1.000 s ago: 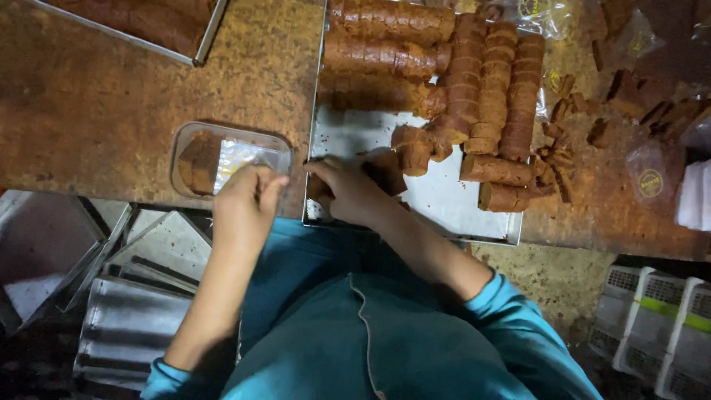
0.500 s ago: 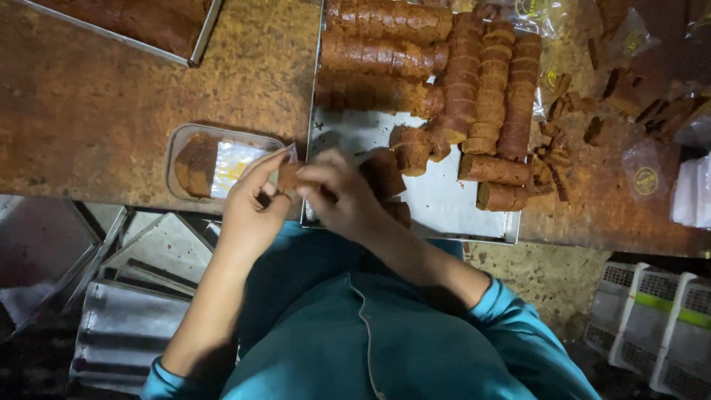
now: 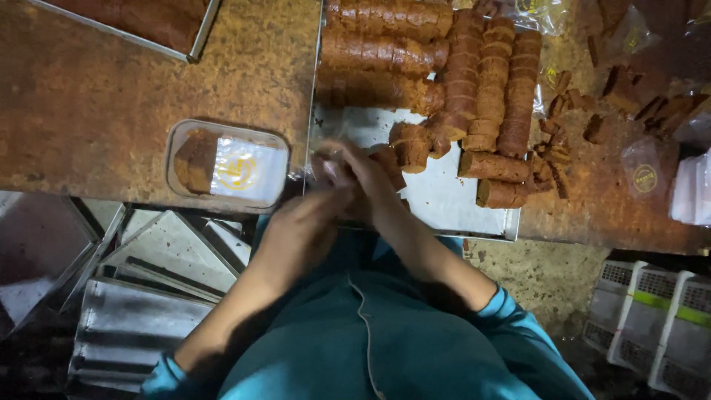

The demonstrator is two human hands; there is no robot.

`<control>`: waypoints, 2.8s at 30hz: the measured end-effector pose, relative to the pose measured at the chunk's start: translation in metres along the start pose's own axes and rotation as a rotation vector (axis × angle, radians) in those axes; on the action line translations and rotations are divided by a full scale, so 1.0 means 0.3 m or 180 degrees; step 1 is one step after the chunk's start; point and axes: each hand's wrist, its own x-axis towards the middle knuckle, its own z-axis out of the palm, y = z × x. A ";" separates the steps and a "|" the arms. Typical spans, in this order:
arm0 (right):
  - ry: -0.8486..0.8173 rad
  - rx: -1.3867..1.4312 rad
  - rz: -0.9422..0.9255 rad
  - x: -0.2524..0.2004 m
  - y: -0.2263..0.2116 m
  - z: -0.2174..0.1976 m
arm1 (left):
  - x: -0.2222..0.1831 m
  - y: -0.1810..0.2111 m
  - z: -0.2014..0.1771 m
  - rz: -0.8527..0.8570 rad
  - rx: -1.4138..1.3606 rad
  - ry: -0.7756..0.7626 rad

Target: Packaging individual cylindrical pastries into small plastic bags on a production workbench

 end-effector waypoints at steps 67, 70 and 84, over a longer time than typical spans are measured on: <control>0.1305 -0.4570 -0.3135 0.220 0.080 -0.341 | 0.004 -0.175 -0.074 -0.2853 -0.2416 0.0176; 0.0434 -0.2425 -0.2385 0.061 -0.004 -0.250 | 0.011 -0.147 -0.063 -0.2963 -0.2059 0.0121; -0.0052 -0.2055 -0.2487 -0.112 0.007 -0.191 | 0.154 -0.012 -0.036 -0.0894 0.0050 -0.0089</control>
